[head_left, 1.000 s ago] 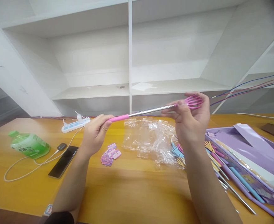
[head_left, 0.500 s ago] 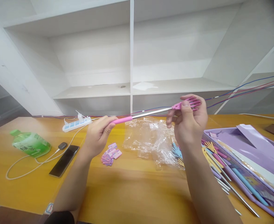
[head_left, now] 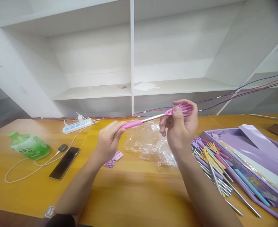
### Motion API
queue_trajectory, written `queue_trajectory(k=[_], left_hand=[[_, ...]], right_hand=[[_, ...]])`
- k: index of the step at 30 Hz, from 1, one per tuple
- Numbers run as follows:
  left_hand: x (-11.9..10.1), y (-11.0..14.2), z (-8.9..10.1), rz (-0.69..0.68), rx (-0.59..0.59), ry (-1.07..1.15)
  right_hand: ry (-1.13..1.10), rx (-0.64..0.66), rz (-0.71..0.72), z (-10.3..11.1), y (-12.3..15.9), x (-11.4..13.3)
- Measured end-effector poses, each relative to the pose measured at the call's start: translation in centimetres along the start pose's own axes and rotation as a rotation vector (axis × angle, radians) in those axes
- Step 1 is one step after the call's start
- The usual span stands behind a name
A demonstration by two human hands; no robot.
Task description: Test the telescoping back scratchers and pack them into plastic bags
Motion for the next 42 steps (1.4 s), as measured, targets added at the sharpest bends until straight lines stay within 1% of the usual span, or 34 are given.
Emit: queue_trajectory(k=[3, 5, 10, 18, 23, 28, 30, 32, 34, 36, 38, 40, 42], left_hand=[[-0.2, 0.2, -0.4, 0.016, 0.015, 0.014], [-0.4, 0.1, -0.4, 0.015, 0.004, 0.018], [-0.6, 0.1, -0.2, -0.006, -0.024, 0.012], [-1.1, 0.3, -0.7, -0.048, -0.052, 0.021], [-1.3, 0.4, -0.6, -0.06, -0.065, 0.013], [-1.2, 0.2, -0.4, -0.061, -0.038, -0.021], [-0.6, -0.2, -0.2, -0.079, -0.009, -0.04], [0.2, -0.6, 0.5, -0.102, 0.008, -0.084], [1.2, -0.9, 1.6, -0.127, -0.017, -0.157], [1.8, -1.1, 2.6, -0.168, -0.043, -0.241], [1.8, -1.1, 3.1, -0.209, -0.043, -0.322], [1.4, -1.0, 2.9, -0.248, -0.01, -0.385], [0.7, -0.9, 2.2, -0.284, 0.022, -0.44]], right_hand=[[-0.003, -0.013, -0.001, 0.0, 0.1, -0.1], [-0.009, -0.013, -0.003, -0.2, 0.3, -0.3], [-0.018, 0.01, -0.017, -0.8, 0.7, -1.1], [0.017, 0.0, -0.007, -1.0, 1.4, -1.8], [0.002, -0.016, -0.022, -1.2, 1.7, -2.4], [0.007, 0.01, -0.021, -1.2, 1.4, -2.7], [0.055, 0.049, -0.026, -1.0, 1.0, -2.6], [0.115, 0.124, -0.045, -0.9, 0.3, -2.4], [0.184, 0.243, -0.062, -0.9, -0.2, -2.1], [0.301, 0.384, -0.042, -1.1, -0.4, -1.7], [0.467, 0.506, 0.075, -1.5, -0.3, -0.9], [0.634, 0.592, 0.276, -2.2, 0.0, -0.1], [0.749, 0.648, 0.479, -2.9, 0.6, 0.4]])
Point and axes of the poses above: each hand's wrist, its own y-axis away from the middle knuckle, its own z-axis out of the back of the hand, x = y × z, the point moved 7 cm from there along -y, towards the middle knuckle, and after that the axes turned 15 degrees about -y, right-handed, at the moved point
